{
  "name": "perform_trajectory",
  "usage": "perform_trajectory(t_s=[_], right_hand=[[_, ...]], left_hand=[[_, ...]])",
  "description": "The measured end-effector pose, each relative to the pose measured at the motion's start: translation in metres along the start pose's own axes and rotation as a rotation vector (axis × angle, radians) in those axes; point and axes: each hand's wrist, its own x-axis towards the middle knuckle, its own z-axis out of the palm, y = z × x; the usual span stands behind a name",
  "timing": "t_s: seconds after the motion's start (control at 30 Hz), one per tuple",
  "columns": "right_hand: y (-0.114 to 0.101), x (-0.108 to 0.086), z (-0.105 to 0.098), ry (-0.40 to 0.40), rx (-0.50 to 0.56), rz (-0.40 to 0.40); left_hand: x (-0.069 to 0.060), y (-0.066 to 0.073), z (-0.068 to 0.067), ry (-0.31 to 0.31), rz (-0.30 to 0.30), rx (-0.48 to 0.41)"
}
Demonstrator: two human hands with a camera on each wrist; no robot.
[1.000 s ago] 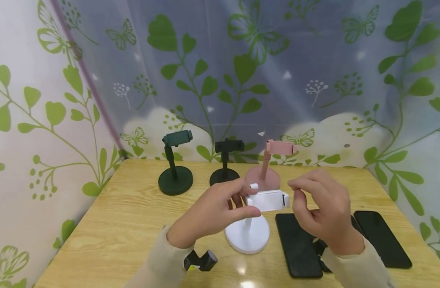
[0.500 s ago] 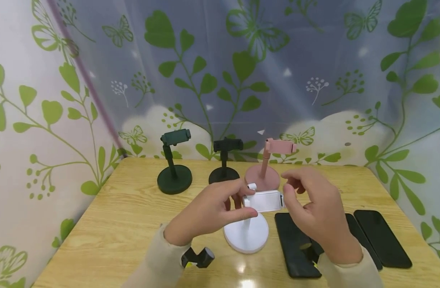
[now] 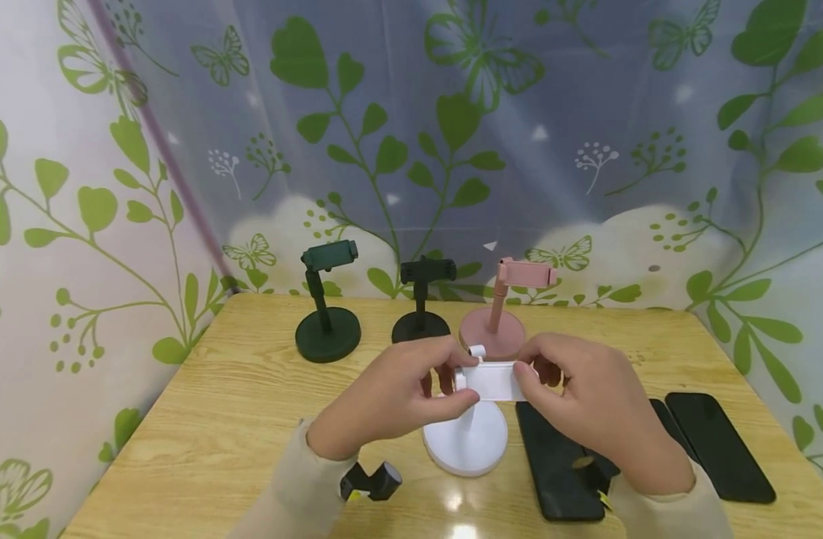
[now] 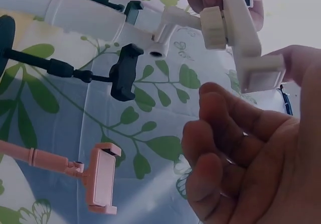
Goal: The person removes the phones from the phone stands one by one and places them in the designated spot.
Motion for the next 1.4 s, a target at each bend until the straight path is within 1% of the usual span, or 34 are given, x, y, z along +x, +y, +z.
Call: perform_trajectory(t_s=[0.17,0.3,0.4,0.53,0.63,0.73,0.97,1.1,1.27,1.4], right_hand=[[0.001,0.000,-0.003,-0.047,0.044,-0.038],[0.002,0.000,-0.005,-0.089,0.088,-0.059],[0.004,-0.001,-0.006,-0.133,0.146,-0.060],[0.008,-0.001,-0.008,-0.192,0.258,-0.073],[0.012,-0.002,-0.010,-0.235,0.343,-0.067],[0.014,-0.002,-0.012,-0.272,0.409,-0.043],[0.015,-0.001,-0.009,-0.365,0.492,0.014],[0.016,0.000,-0.009,-0.383,0.526,0.024],[0.015,0.000,-0.008,-0.390,0.579,0.009],[0.015,0.000,-0.007,-0.388,0.583,0.015]], left_hand=[[0.000,0.001,0.000,0.010,0.010,0.018],[0.000,0.002,0.001,0.017,0.010,0.009],[0.000,0.002,0.001,0.022,0.010,0.001],[0.001,0.003,0.001,0.024,0.004,0.000],[0.001,0.002,0.000,0.021,-0.004,-0.003],[0.002,0.002,0.000,0.019,-0.002,-0.004],[0.001,0.002,0.000,0.019,-0.007,-0.008],[0.001,0.002,-0.001,0.013,-0.022,-0.014],[0.001,0.003,-0.001,-0.003,-0.042,-0.032],[0.000,0.003,-0.001,-0.024,-0.060,-0.047]])
